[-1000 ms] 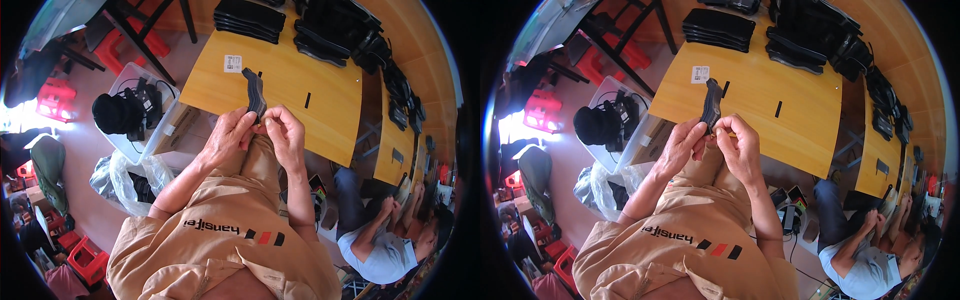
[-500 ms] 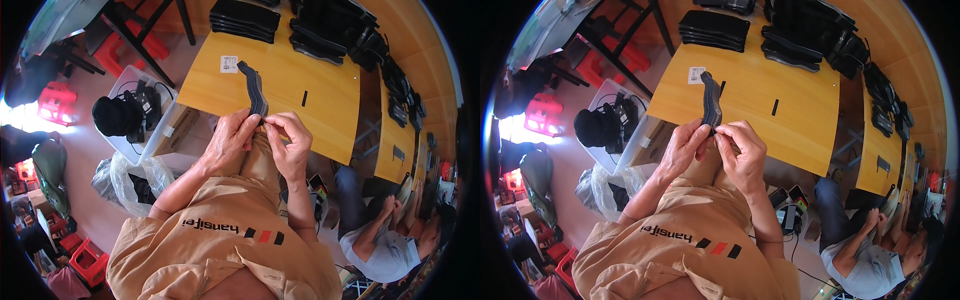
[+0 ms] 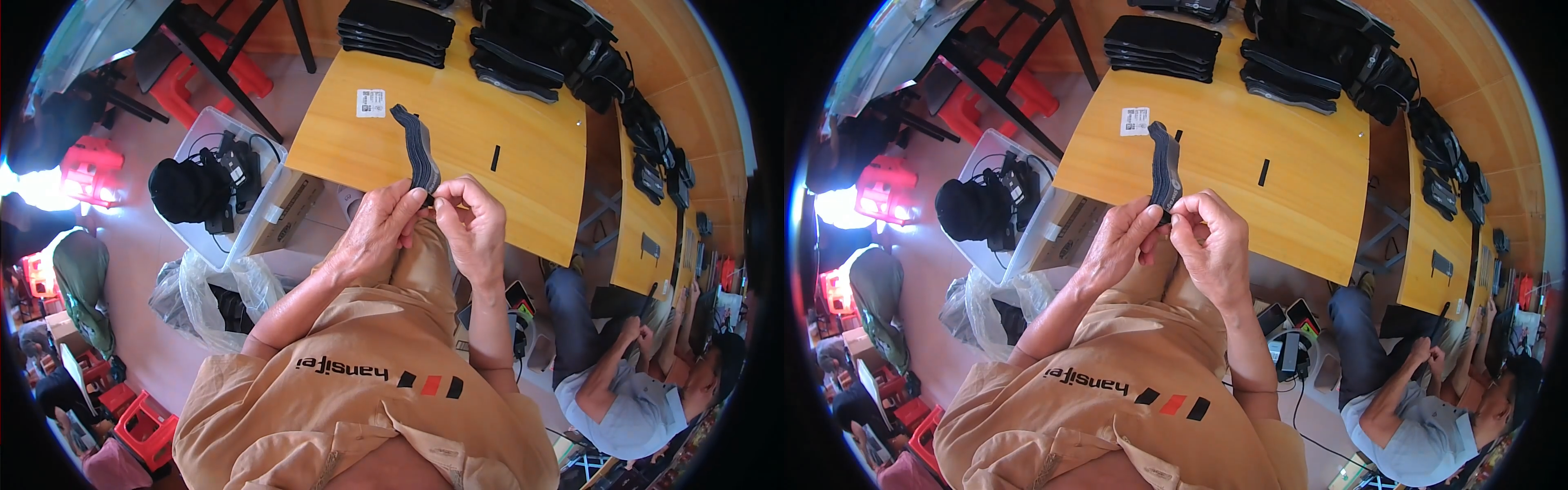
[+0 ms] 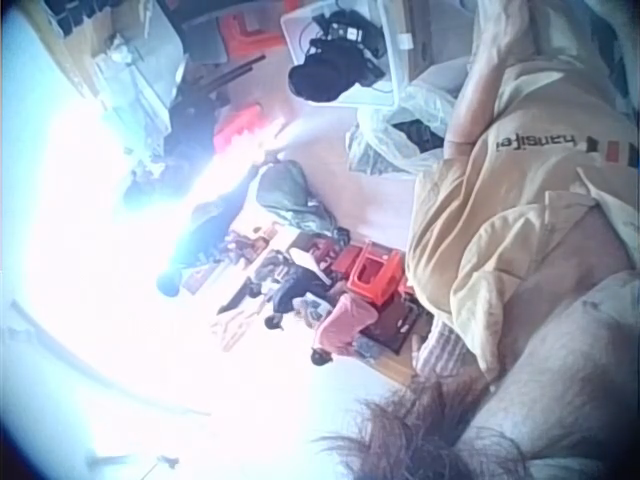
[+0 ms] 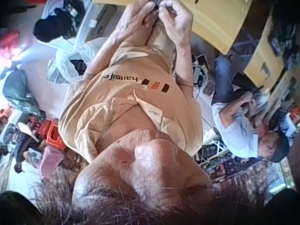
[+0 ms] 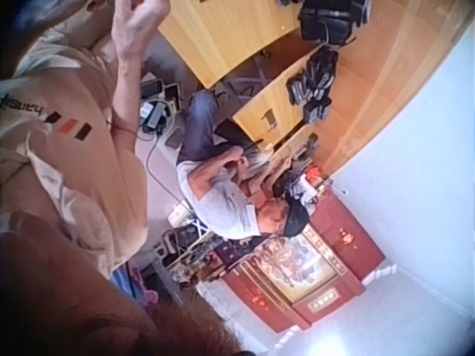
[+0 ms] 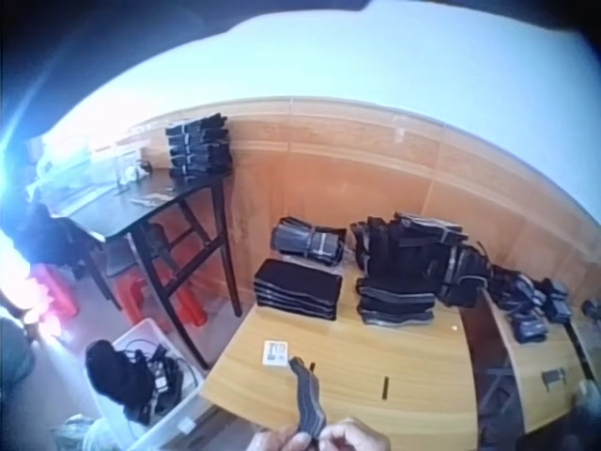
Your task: Assembling and inspecting black textile components or straps at a manufacturing workstation.
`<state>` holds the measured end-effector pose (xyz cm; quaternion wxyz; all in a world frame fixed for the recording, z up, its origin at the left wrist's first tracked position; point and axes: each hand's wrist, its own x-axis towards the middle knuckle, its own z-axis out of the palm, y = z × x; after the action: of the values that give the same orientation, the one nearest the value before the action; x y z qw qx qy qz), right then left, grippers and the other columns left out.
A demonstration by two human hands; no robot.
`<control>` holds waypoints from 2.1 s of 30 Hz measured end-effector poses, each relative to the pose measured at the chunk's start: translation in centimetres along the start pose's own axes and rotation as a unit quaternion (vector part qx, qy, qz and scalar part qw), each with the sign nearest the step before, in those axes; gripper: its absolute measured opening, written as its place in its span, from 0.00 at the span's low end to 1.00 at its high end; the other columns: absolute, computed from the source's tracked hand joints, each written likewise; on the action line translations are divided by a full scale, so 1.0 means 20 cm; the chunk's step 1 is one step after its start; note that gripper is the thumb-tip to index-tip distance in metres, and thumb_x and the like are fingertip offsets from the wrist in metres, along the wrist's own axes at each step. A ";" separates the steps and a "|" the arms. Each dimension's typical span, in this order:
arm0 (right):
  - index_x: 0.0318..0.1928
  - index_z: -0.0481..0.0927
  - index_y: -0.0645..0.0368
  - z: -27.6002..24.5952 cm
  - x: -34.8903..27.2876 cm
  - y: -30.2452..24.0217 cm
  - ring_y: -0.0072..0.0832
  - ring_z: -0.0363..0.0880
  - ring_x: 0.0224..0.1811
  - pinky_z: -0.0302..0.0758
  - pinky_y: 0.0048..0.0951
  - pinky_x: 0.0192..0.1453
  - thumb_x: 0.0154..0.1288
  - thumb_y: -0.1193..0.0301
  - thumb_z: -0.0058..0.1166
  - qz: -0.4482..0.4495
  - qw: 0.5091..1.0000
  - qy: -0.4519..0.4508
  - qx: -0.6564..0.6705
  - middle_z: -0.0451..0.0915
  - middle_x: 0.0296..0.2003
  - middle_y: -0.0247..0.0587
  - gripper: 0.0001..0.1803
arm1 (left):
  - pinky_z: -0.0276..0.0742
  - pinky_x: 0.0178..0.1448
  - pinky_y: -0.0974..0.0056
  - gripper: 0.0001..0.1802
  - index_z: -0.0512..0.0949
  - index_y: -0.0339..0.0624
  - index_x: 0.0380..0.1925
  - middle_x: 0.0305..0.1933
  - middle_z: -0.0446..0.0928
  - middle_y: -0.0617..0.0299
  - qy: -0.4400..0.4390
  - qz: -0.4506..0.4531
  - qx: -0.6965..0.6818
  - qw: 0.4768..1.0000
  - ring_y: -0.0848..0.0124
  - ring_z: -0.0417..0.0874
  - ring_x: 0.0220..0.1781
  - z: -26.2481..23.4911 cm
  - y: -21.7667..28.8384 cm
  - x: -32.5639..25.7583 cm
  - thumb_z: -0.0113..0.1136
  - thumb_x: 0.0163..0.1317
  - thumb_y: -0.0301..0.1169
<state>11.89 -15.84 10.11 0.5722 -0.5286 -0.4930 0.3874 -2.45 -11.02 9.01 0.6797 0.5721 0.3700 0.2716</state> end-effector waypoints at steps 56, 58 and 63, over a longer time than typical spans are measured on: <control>0.35 0.70 0.62 0.05 -0.03 0.06 0.35 0.72 0.25 0.70 0.31 0.27 0.58 0.82 0.51 -0.169 0.956 0.053 -0.232 0.70 0.28 0.42 0.06 | 0.67 0.25 0.72 0.14 0.72 0.34 0.27 0.17 0.68 0.65 -0.005 -0.051 -0.008 0.999 0.76 0.71 0.18 0.00 0.05 0.02 0.45 0.65 0.34; 0.36 0.70 0.62 0.05 -0.03 0.06 0.35 0.72 0.25 0.70 0.31 0.27 0.58 0.82 0.51 -0.174 0.954 0.055 -0.237 0.70 0.28 0.42 0.06 | 0.67 0.25 0.72 0.16 0.72 0.34 0.28 0.18 0.68 0.65 -0.010 -0.045 -0.007 0.999 0.77 0.71 0.18 -0.01 0.05 0.02 0.46 0.67 0.36; 0.35 0.69 0.63 0.05 -0.03 0.07 0.29 0.72 0.24 0.71 0.28 0.27 0.58 0.82 0.49 -0.115 0.981 0.049 -0.148 0.70 0.28 0.41 0.05 | 0.67 0.24 0.72 0.20 0.71 0.35 0.29 0.17 0.69 0.66 -0.039 0.001 0.060 0.997 0.78 0.72 0.18 -0.03 0.04 0.02 0.45 0.70 0.42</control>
<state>10.81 -15.94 8.58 0.5518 -0.5656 -0.5736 0.2158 -2.58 -10.15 9.56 0.6582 0.6222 0.3580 0.2270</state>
